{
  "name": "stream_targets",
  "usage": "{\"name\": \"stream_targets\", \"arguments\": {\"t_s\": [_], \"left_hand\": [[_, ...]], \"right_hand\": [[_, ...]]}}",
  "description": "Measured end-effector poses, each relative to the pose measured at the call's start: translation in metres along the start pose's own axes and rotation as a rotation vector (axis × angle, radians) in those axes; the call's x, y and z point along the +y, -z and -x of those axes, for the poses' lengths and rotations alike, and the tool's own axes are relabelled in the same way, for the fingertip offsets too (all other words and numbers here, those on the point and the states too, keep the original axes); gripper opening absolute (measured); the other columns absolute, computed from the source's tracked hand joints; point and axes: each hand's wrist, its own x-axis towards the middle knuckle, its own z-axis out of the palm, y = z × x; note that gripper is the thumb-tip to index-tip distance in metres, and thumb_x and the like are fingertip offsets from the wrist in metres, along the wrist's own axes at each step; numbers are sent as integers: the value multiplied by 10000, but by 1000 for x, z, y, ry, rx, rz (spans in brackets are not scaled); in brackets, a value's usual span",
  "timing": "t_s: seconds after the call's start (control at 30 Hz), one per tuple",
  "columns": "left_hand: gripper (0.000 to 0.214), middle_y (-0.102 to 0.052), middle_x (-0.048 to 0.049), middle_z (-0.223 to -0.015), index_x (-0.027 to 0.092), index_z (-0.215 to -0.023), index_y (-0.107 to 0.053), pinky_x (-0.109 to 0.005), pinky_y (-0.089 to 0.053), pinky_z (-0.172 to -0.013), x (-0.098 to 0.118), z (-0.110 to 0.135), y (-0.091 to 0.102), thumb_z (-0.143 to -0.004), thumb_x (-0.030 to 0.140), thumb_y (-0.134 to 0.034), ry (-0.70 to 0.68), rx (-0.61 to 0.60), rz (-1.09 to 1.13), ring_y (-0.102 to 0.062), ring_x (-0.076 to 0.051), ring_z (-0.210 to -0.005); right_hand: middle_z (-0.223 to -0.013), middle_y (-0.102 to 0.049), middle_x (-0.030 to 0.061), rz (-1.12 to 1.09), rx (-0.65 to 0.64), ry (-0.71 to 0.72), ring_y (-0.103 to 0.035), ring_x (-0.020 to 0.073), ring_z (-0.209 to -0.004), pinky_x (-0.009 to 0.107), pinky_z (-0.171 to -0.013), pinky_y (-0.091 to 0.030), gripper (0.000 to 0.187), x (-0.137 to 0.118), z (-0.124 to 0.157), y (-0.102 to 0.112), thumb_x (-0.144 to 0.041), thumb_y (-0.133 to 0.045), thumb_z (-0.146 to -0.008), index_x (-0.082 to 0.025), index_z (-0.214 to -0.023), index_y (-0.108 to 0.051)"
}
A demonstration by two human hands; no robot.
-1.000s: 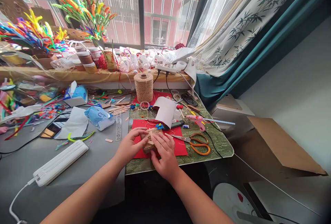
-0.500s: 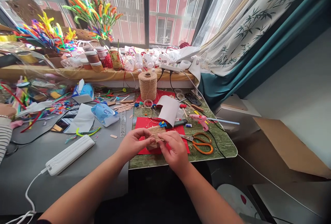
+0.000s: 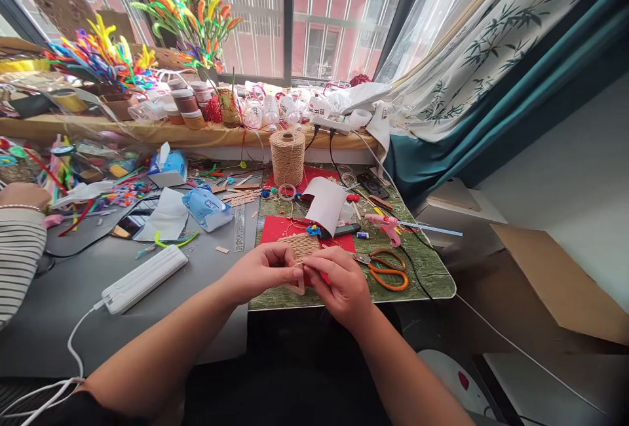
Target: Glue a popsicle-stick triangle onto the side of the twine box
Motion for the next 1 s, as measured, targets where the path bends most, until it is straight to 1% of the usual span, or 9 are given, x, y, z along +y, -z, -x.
{"name": "stream_targets", "arguments": {"t_s": [0.13, 0.23, 0.37, 0.53, 0.7, 0.9, 1.0], "left_hand": [[367, -735, -29, -732, 164, -729, -596, -246, -549, -660, 3, 0, -3, -778, 401, -872, 32, -31, -34, -693, -137, -684], [365, -704, -15, -704, 160, -728, -612, -223, -514, -615, 3, 0, -4, -781, 414, -868, 40, -43, -35, -654, -119, -645], [354, -691, -18, -708, 152, -739, -630, -220, -504, -612, -1, 0, -3, -796, 415, -859, 49, -44, -19, -638, -114, -643], [358, -717, -37, -730, 131, -754, -624, -211, -511, -634, -6, -3, -1, -804, 390, -866, 65, -53, 38, -662, -113, -659], [353, -734, -44, -733, 127, -760, -621, -212, -519, -643, -10, -5, -1, -805, 373, -870, 64, -41, 66, -689, -122, -671], [359, -738, -45, -763, 126, -761, -611, -215, -531, -664, -14, -7, 1, -796, 361, -881, 64, -24, 86, -692, -122, -697], [367, -728, -38, -757, 127, -761, -607, -217, -531, -655, -15, -8, 1, -793, 367, -882, 68, -10, 80, -688, -120, -687]], "right_hand": [[-1074, -761, 60, -19, -30, 23, -696, 215, -945, 412, -875, -571, 259, 0, 1, 2, -147, -623, -984, -265, -1201, -703], [-1071, -759, 60, -49, -64, 28, -699, 206, -941, 393, -857, -575, 241, 0, 1, 5, -142, -626, -979, -256, -1178, -701], [-1047, -757, 61, -59, -73, 26, -698, 202, -931, 383, -850, -577, 222, 1, 2, 7, -147, -617, -986, -252, -1164, -699], [-996, -743, 71, -54, -28, 45, -671, 206, -878, 387, -826, -569, 214, -1, 1, 4, -106, -616, -963, -226, -1125, -688], [-974, -728, 78, -44, 22, 39, -652, 218, -855, 379, -778, -565, 224, -2, 1, -2, -87, -577, -965, -227, -1107, -678], [-963, -706, 81, 7, 64, 23, -624, 238, -873, 403, -798, -543, 215, 1, 5, -13, -82, -551, -968, -225, -1097, -646], [-958, -682, 81, 11, 60, 0, -608, 235, -879, 401, -808, -535, 183, 3, 5, -16, -96, -529, -983, -225, -1073, -623]]}}
